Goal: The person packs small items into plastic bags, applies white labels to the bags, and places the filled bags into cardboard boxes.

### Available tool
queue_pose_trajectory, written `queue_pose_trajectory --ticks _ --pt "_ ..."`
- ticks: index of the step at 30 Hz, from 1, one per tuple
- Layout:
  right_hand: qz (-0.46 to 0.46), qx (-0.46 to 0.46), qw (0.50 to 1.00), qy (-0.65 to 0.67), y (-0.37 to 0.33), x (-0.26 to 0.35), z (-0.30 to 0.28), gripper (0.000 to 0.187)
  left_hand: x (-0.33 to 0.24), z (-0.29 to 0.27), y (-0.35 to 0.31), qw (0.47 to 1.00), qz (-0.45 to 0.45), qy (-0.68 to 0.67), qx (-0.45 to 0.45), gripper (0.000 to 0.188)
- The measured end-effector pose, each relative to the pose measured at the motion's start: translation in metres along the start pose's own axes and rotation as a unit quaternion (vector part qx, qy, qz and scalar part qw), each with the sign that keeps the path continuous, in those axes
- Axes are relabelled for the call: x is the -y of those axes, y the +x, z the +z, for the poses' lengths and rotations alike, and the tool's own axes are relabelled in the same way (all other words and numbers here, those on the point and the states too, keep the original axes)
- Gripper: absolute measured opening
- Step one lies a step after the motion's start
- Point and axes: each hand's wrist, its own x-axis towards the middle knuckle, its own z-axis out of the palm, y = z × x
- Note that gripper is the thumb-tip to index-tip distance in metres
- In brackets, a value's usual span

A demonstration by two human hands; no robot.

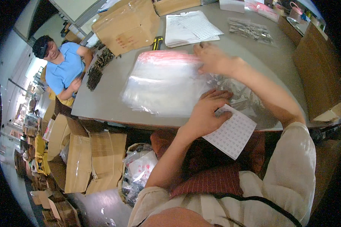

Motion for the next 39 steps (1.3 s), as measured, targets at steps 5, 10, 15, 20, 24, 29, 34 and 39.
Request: queue_pose_trajectory --ticks 5,10,15,20,24,29,34,39 --pt "0.034 -0.054 0.979 0.194 -0.063 -0.066 -0.032 0.069 -0.004 0.003 0.003 1.0 -0.002 -0.012 0.012 0.023" --pt "0.116 0.036 0.992 0.038 -0.159 -0.065 -0.046 0.059 -0.004 -0.001 0.001 1.0 0.012 0.006 -0.02 0.021" --pt "0.25 0.117 0.937 0.213 -0.168 -0.053 -0.051 0.036 -0.007 0.001 0.0 0.999 0.013 0.021 -0.037 0.018" --pt "0.121 -0.11 0.958 0.235 -0.142 -0.061 -0.013 0.031 -0.01 -0.001 -0.001 0.998 0.022 0.008 -0.05 0.016" --pt "0.079 -0.08 0.98 0.167 -0.117 -0.057 0.001 0.027 -0.016 -0.01 -0.006 0.995 0.054 0.012 -0.079 0.017" --pt "0.08 -0.059 0.949 0.3 -0.115 -0.069 0.003 0.03 -0.007 -0.039 -0.021 0.975 0.053 0.116 -0.181 0.017" --pt "0.007 -0.1 0.903 0.417 -0.101 -0.053 -0.018 0.047 0.006 -0.035 -0.027 0.988 -0.038 0.138 -0.057 0.022" --pt "0.107 0.028 0.945 0.306 -0.084 -0.054 -0.026 0.05 -0.006 -0.031 -0.023 0.994 -0.041 0.101 0.006 0.023"
